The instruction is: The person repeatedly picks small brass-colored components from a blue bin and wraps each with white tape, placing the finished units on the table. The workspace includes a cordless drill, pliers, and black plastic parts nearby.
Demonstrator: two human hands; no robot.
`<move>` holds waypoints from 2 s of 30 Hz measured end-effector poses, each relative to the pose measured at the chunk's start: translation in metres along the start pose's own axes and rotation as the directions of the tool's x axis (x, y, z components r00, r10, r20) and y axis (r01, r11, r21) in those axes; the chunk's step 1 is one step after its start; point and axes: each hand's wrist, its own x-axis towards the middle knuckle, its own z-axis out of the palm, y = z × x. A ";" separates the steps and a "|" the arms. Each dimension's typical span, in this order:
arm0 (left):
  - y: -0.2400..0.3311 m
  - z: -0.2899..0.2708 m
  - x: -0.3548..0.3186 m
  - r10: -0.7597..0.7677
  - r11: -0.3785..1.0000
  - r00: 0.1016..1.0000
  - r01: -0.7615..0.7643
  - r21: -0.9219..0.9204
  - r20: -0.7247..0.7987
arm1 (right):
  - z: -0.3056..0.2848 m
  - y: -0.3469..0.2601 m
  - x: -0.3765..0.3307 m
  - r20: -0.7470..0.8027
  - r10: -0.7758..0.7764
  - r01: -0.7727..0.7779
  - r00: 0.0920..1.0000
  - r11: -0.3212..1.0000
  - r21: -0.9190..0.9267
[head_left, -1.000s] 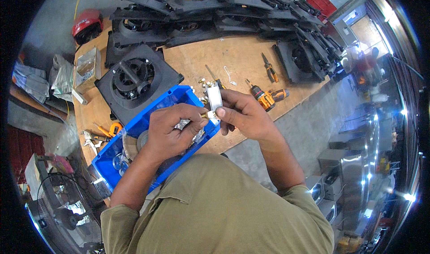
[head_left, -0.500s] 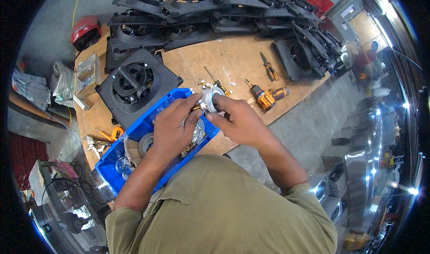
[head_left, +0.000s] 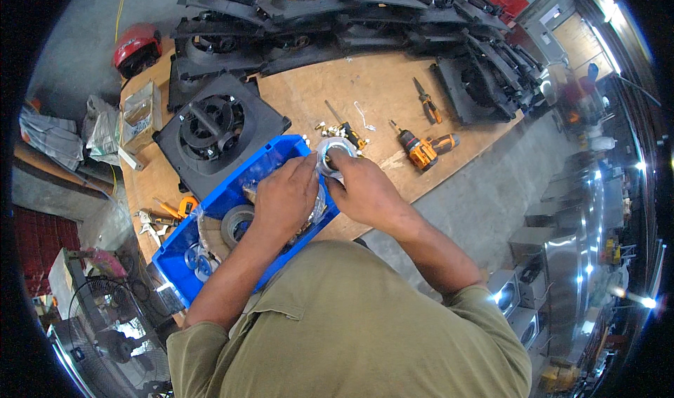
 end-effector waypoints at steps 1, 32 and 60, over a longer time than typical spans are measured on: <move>0.000 0.000 0.000 -0.008 1.000 1.000 0.008 -0.001 0.004 | 0.000 0.000 0.001 0.007 0.017 -0.017 1.000 1.000 -0.024; -0.022 -0.007 0.011 -0.393 0.371 0.842 0.512 -0.774 0.369 | 0.009 0.001 0.002 -0.181 -0.082 0.060 0.980 0.990 -0.127; -0.008 0.009 0.017 -0.526 0.723 0.801 0.599 -0.345 0.287 | 0.007 0.060 0.022 0.148 -0.258 0.210 0.955 0.936 0.281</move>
